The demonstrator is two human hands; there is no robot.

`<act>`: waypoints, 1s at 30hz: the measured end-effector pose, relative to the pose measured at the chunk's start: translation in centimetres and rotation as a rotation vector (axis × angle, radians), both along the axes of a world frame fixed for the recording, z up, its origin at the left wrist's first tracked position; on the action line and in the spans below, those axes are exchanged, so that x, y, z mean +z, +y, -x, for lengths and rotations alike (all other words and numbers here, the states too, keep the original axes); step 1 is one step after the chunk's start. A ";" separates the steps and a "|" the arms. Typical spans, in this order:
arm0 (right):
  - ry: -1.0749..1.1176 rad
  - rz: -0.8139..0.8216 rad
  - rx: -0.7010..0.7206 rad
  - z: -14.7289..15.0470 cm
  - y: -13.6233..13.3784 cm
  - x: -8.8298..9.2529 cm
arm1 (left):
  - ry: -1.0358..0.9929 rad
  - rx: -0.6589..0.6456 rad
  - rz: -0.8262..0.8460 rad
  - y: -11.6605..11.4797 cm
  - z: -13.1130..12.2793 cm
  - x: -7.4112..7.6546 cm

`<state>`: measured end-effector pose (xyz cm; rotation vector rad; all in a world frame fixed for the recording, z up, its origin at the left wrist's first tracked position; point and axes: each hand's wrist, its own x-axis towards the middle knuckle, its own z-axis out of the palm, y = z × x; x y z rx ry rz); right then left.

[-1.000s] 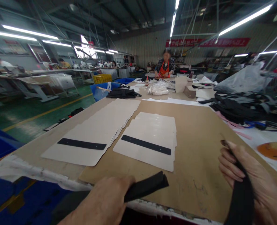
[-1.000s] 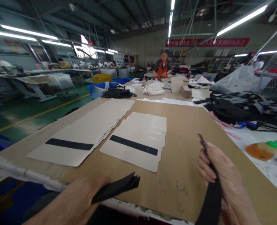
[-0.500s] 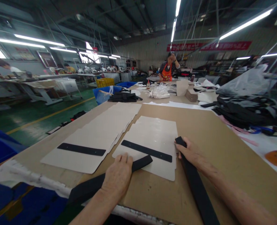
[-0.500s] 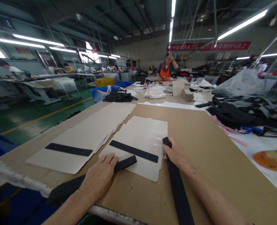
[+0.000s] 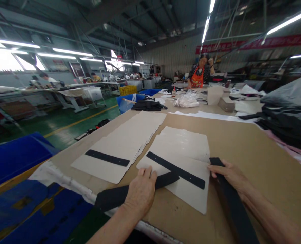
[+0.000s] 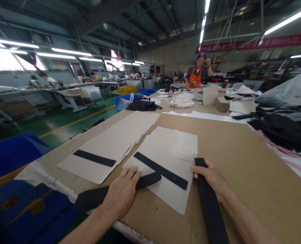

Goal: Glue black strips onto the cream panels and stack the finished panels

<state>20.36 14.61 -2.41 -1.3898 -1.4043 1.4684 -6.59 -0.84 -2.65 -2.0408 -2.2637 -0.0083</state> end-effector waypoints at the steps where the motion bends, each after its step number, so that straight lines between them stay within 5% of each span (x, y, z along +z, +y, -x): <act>1: 0.050 0.048 0.007 0.1 -0.3 0.0 | 0.001 0.002 -0.007 0.0 0.0 -0.1; 7: 0.133 0.174 -0.051 0.3 -3.2 -0.3 | -0.001 -0.017 -0.036 -0.1 0.2 -0.2; 15: 0.115 0.013 -0.061 1.4 -6.0 -0.2 | 0.016 -0.064 -0.007 -0.3 -0.2 1.1; 23: -0.230 -0.012 0.380 -6.6 -7.6 2.4 | -0.171 -0.234 0.249 -7.5 -3.5 4.0; 30: -0.454 -0.003 0.373 -10.8 -8.3 2.5 | -0.142 -0.317 0.369 -8.6 -5.3 4.8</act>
